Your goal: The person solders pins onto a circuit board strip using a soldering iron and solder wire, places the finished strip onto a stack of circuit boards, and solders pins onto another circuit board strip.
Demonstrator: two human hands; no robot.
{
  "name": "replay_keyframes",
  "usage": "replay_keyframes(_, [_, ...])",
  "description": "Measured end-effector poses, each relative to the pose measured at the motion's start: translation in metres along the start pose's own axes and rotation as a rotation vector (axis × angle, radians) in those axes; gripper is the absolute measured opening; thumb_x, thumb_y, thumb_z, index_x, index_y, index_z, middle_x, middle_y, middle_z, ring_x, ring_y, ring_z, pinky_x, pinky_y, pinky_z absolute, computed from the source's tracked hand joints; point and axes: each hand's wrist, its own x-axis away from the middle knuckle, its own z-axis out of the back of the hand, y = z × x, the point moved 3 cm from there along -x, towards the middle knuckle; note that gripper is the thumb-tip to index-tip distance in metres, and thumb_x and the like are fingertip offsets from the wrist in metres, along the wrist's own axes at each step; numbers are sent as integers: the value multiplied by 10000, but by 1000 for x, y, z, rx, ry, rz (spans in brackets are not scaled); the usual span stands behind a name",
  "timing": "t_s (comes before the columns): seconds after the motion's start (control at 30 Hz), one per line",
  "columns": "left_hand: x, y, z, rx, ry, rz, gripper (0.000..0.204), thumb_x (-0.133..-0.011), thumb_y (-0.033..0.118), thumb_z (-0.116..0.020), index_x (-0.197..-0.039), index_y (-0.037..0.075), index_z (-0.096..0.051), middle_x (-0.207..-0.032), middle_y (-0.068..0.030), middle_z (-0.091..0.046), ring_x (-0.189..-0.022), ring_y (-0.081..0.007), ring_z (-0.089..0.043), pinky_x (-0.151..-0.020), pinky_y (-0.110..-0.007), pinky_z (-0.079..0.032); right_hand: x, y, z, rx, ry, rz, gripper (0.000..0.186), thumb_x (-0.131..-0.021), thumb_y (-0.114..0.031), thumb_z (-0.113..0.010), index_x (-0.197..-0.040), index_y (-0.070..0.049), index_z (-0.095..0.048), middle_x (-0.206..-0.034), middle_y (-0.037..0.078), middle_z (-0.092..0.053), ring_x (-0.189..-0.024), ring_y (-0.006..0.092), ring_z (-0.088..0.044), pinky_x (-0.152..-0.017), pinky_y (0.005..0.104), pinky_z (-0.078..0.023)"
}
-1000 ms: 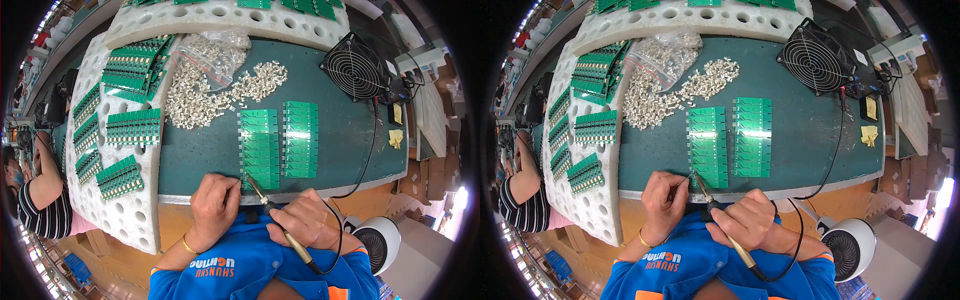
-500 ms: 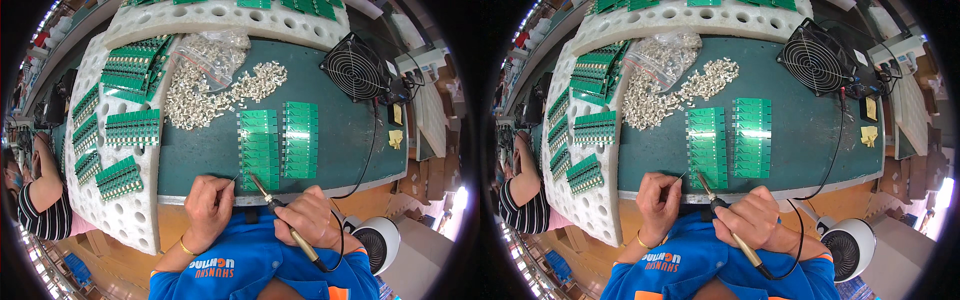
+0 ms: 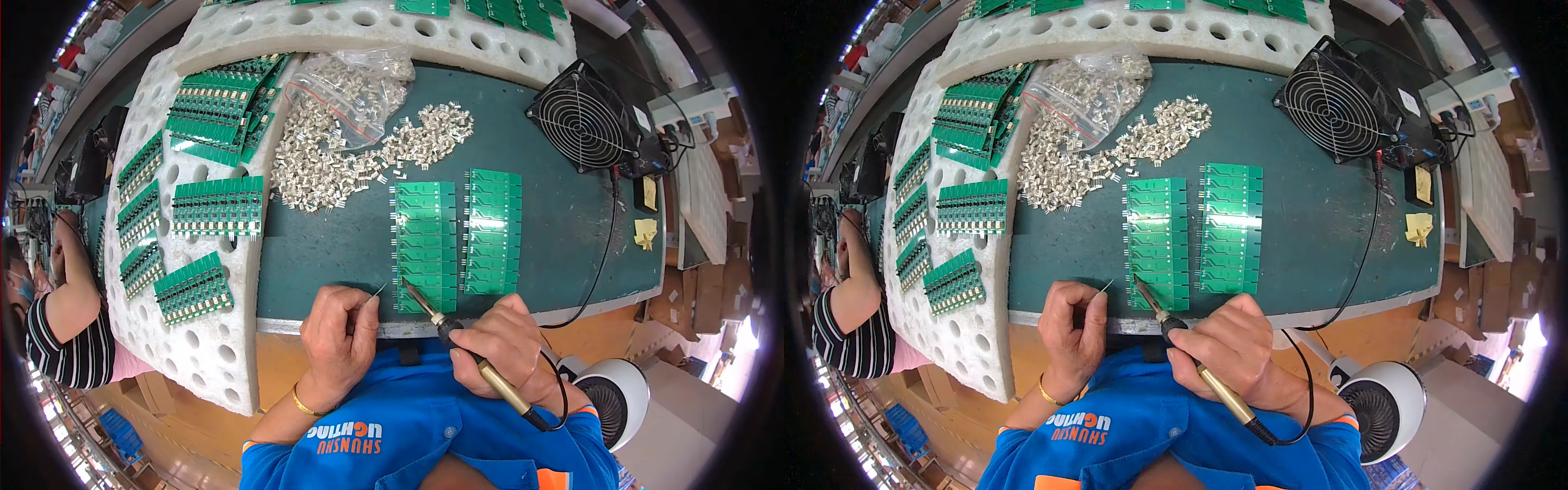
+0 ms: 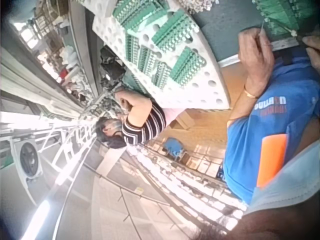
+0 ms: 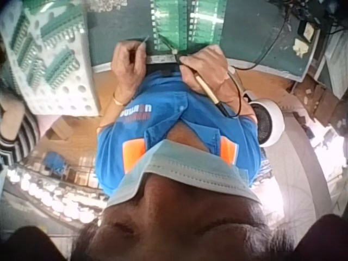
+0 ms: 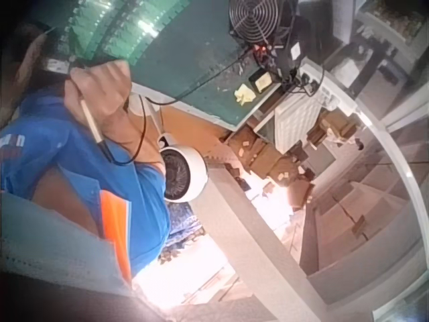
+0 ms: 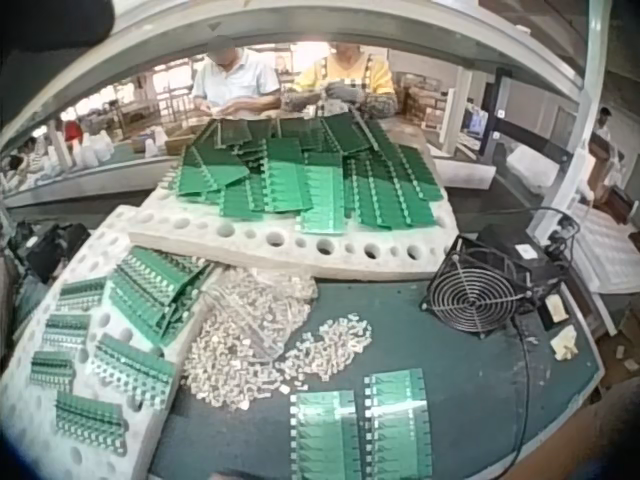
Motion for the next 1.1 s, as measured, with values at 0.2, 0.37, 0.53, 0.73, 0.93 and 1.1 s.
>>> replay_keyframes(0.2, [0,0,0,0,-4,-13,130,-882,-17,-696,-916,21,-577,-805,-99,-588,-656,-199,-550,-588,-302,-459,-5,3,2,-35,31,-19,287,-637,-11,-780,-900,-53,-675,-676,37,-643,-546,190,-575,-584,328,-384])
replay_keyframes(0.37, [1,0,1,-11,8,-8,120,-892,-4,-686,-919,19,-571,-785,-96,-563,-631,-193,-519,-566,-306,-426,-6,3,8,-62,42,-51,283,-631,14,-764,-890,-51,-672,-679,44,-650,-544,196,-576,-587,334,-386])
replay_keyframes(0.53, [0,1,2,1,-2,-1,96,-908,-3,-658,-920,14,-564,-768,-97,-544,-617,-190,-502,-560,-301,-413,-6,3,9,-82,30,-74,288,-633,31,-760,-894,-53,-671,-677,45,-650,-544,199,-579,-593,335,-390])
replay_keyframes(0.73, [0,0,0,-6,-16,-7,91,-877,-17,-686,-901,15,-604,-795,-97,-581,-630,-182,-537,-552,-293,-428,-6,3,7,-83,16,-70,287,-637,15,-772,-898,-57,-676,-662,43,-642,-543,197,-584,-592,331,-396])
replay_keyframes(0.93, [-4,2,-3,2,-29,-44,106,-818,-58,-727,-877,7,-669,-820,-97,-609,-616,-165,-552,-515,-277,-431,-1,-1,4,-12,-20,-34,268,-659,-50,-793,-905,-62,-687,-651,31,-630,-546,184,-588,-586,326,-411])
replay_keyframes(1.1, [-6,2,-3,-19,-45,-84,110,-813,-62,-731,-885,3,-679,-828,-97,-619,-617,-160,-559,-519,-273,-441,3,-4,0,31,-18,2,266,-677,-98,-809,-915,-68,-693,-655,6,-611,-536,169,-572,-576,316,-399])
